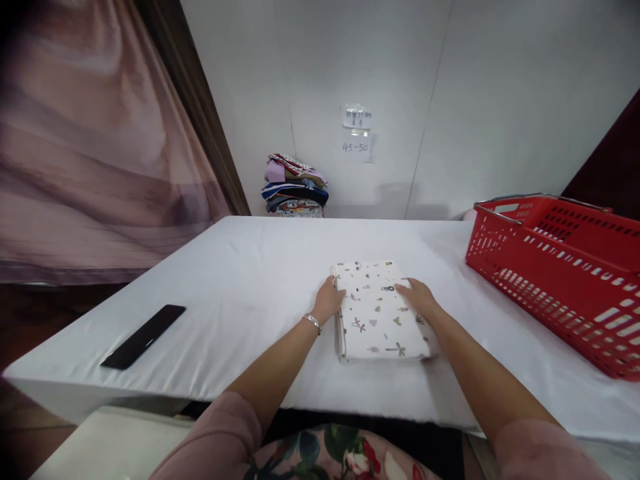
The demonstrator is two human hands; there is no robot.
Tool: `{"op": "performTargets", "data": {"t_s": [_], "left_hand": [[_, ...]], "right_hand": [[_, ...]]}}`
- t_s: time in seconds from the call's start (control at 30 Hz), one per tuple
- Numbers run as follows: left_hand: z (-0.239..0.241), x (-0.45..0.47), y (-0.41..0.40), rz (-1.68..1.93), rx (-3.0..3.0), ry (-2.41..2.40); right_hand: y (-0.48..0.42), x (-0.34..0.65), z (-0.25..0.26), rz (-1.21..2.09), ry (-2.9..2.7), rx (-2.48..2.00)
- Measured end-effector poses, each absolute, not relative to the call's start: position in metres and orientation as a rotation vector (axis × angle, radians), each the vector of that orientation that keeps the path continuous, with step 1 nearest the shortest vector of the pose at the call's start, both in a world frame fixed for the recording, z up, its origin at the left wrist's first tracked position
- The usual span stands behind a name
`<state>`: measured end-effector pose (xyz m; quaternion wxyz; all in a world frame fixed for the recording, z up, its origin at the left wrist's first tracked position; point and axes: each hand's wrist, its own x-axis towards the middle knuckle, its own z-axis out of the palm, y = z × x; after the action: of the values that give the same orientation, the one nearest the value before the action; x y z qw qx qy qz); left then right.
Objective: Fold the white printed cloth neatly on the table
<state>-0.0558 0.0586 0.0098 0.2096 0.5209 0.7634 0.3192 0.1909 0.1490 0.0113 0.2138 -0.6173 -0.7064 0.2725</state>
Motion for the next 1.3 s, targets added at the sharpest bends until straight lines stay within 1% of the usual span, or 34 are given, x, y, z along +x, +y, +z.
{"op": "performTargets", "data": {"t_s": [0.07,0.13,0.27,0.33,0.4,0.47,0.53,0.67,0.77,1.03,1.3], "left_hand": [[0.013,-0.058,0.068,0.883,1.448,2.113],[0.015,-0.06,0.077,0.869,1.433,2.119],[0.014,-0.058,0.08,0.875,1.426,2.13],[0.011,-0.056,0.074,0.904,1.44,2.126],[0.009,-0.055,0.065,0.94,1.432,2.103],[0.008,-0.053,0.054,0.982,1.411,2.058],[0.008,-0.051,0.042,1.021,1.393,2.019],[0.008,-0.045,0.015,1.064,1.359,1.981],[0.007,-0.038,-0.003,1.07,1.343,1.971],[-0.004,-0.025,-0.035,1.104,1.473,1.939],[-0.003,-0.023,-0.039,1.083,1.645,1.886]], "right_hand": [[0.148,0.192,0.009,0.734,-1.859,-1.686],[0.147,0.194,0.007,0.672,-1.87,-1.751],[0.142,0.195,0.006,0.577,-2.101,-1.941],[0.139,0.194,0.009,0.469,-2.186,-1.977],[0.135,0.189,0.014,0.305,-2.272,-1.902],[0.131,0.179,0.018,0.162,-2.367,-1.719],[0.127,0.163,0.02,0.102,-2.449,-1.534],[0.121,0.12,0.021,0.175,-2.604,-1.281],[0.122,0.086,0.022,0.245,-2.684,-1.181],[0.142,0.025,0.024,0.251,-2.78,-1.099],[0.146,0.013,0.005,0.231,-2.849,-1.087]]}}
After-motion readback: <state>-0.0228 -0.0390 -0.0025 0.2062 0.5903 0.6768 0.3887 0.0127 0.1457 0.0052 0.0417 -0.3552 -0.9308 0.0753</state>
